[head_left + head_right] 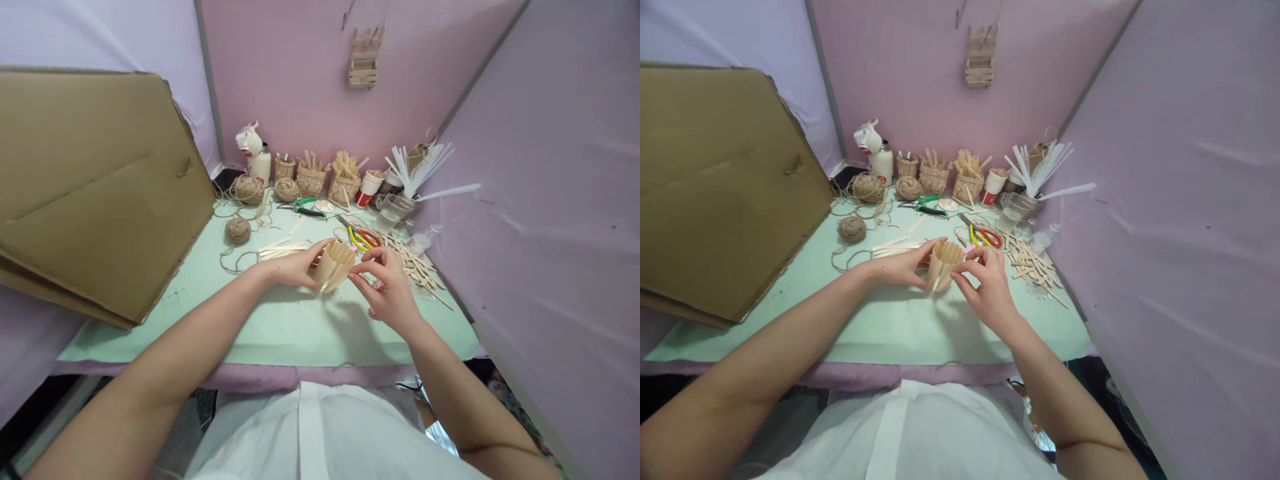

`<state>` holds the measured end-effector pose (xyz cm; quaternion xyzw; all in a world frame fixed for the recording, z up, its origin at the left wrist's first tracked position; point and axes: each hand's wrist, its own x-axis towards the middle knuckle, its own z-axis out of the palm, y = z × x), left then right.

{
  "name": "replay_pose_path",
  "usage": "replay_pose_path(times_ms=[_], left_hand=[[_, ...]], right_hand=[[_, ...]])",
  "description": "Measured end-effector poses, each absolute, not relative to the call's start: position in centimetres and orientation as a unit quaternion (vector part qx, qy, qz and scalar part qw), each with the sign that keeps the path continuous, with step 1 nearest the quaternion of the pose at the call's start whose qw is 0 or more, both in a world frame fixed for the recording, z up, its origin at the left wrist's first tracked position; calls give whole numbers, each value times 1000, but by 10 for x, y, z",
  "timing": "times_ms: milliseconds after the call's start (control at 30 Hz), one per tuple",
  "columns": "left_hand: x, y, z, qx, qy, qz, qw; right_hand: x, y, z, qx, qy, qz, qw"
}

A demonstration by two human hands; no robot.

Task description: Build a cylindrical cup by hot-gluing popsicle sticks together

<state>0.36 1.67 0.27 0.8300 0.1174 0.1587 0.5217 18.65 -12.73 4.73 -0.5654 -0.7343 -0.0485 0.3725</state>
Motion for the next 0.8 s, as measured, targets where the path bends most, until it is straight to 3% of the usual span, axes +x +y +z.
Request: replay_pose_path(times_ms=[167, 600, 800], left_hand=[[2, 24, -2, 820, 117, 136, 544], [6, 17, -3, 877, 157, 138, 433], [13, 9, -6, 869, 182, 161, 431]], right_hand=[[179, -126, 48, -556, -746, -60, 363], [182, -125, 44, -553, -757, -69, 341], [183, -124, 41, -540, -763, -137, 329]])
